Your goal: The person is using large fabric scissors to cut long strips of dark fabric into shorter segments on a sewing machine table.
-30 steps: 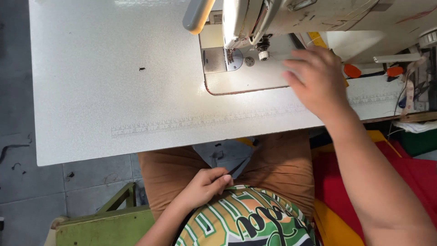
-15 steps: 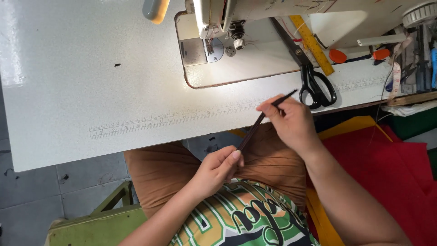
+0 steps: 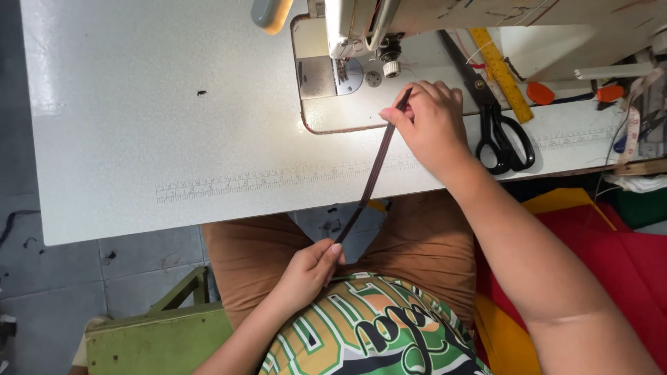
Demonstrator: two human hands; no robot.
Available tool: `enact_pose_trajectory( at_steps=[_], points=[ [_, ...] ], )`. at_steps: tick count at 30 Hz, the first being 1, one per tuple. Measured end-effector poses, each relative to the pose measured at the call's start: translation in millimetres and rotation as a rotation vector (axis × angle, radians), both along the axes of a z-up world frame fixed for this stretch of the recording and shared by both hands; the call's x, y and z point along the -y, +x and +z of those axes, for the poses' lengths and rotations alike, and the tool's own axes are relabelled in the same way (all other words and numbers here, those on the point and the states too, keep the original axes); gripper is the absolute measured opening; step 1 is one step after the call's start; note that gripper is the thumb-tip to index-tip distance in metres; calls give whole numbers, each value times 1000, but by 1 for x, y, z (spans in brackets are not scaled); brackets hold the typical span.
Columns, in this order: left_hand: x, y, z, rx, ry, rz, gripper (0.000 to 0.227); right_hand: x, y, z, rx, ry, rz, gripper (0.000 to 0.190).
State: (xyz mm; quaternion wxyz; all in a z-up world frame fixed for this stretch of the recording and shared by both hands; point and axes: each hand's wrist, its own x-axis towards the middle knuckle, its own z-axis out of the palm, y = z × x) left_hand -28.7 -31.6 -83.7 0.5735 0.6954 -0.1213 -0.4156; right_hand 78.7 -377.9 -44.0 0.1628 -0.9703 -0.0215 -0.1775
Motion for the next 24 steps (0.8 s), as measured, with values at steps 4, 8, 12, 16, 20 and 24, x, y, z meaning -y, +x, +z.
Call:
enact_pose_trajectory(
  at_steps=[4,8,12,16,20,24],
  points=[
    [1,5,8,1,267,12,40,-4,27,56,-369,-193,-165,54],
    [15,9,41,-158,-47,45,41,32,28,65,-148,-26,-146,37],
    [16,16,63,-308,-153,81,51,55,-38,105,-170,-16,-84,39],
    [29,33,67,-170,25,32,61,35,-88,147,-751,13,-395,58],
    [51,38,83,-31,111,-14,58,51,-109,115,-696,-83,-386,68],
    [68,31,91,-86,53,74,37,66,-112,102,-605,-10,-403,64]
  ],
)
